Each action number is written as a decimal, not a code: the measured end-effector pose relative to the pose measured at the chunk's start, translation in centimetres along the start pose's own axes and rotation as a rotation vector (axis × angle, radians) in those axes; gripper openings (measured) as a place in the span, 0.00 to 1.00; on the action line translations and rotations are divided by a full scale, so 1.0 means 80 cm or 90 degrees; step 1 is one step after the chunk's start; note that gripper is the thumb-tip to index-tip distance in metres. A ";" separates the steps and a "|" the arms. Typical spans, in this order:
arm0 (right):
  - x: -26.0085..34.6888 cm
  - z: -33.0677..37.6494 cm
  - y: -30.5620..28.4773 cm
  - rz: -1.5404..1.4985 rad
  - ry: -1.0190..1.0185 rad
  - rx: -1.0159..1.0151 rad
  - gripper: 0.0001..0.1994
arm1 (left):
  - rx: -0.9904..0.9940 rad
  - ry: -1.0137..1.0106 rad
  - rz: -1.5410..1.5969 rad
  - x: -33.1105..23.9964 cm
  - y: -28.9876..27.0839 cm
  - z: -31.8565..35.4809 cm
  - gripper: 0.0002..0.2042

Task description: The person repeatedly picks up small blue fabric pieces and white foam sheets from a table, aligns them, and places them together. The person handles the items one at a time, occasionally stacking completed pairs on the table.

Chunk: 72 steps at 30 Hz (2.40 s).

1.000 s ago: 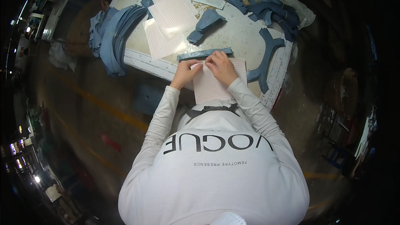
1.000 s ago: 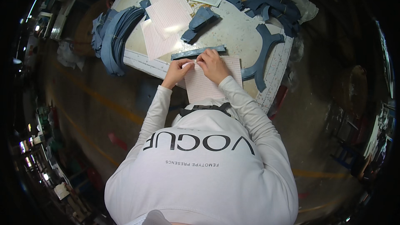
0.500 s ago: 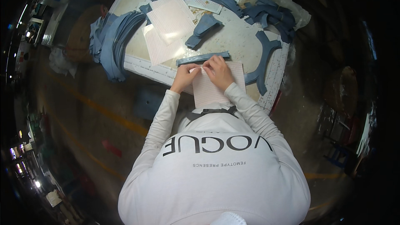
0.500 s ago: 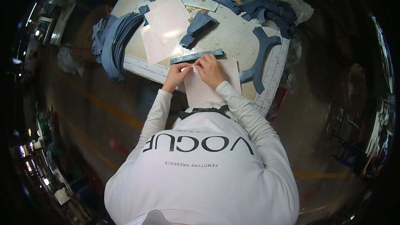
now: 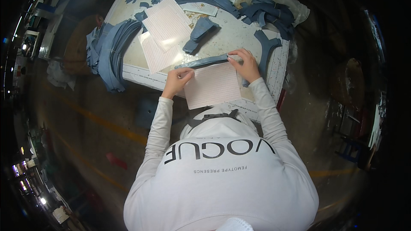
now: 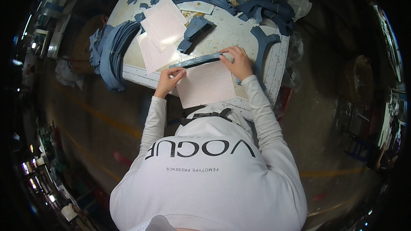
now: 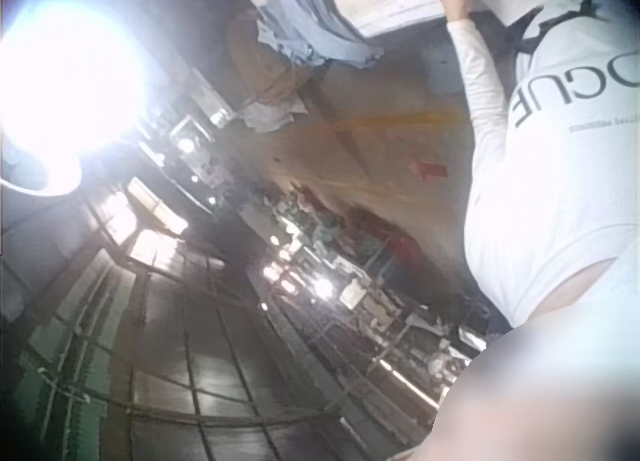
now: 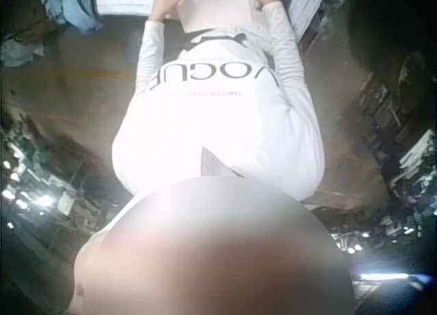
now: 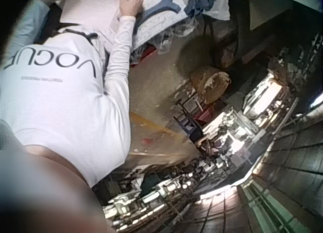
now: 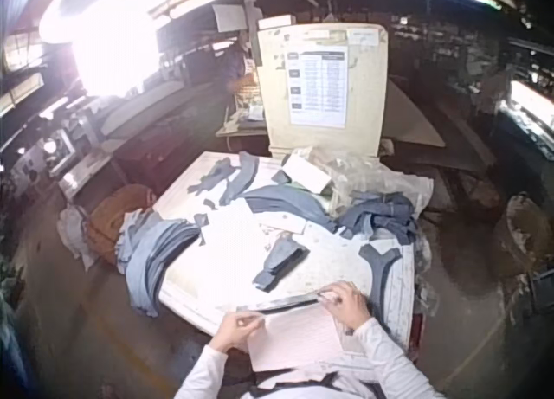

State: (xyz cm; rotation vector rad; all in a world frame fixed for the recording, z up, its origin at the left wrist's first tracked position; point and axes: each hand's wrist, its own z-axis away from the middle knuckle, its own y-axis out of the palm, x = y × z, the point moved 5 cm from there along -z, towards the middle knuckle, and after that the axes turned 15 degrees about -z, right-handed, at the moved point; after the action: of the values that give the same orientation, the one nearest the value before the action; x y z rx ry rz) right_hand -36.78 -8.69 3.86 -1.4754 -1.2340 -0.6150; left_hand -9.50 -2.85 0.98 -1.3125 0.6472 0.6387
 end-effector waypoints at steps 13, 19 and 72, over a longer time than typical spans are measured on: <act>-0.065 0.039 0.008 -0.200 0.278 0.052 0.10 | -0.003 0.235 -0.141 -0.103 0.049 -0.034 0.10; -0.044 0.062 0.016 -0.167 0.200 -0.090 0.06 | -0.095 0.297 -0.426 -0.104 0.096 -0.035 0.17; -0.019 0.114 0.046 0.131 0.273 -0.023 0.05 | 0.075 0.119 -0.229 -0.078 0.112 -0.070 0.14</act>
State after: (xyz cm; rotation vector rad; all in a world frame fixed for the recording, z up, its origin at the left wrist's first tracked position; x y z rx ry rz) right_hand -36.06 -0.40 -1.63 -1.3874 -0.7348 -0.7683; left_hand -20.69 -7.49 -1.02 -1.3452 0.5706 0.1834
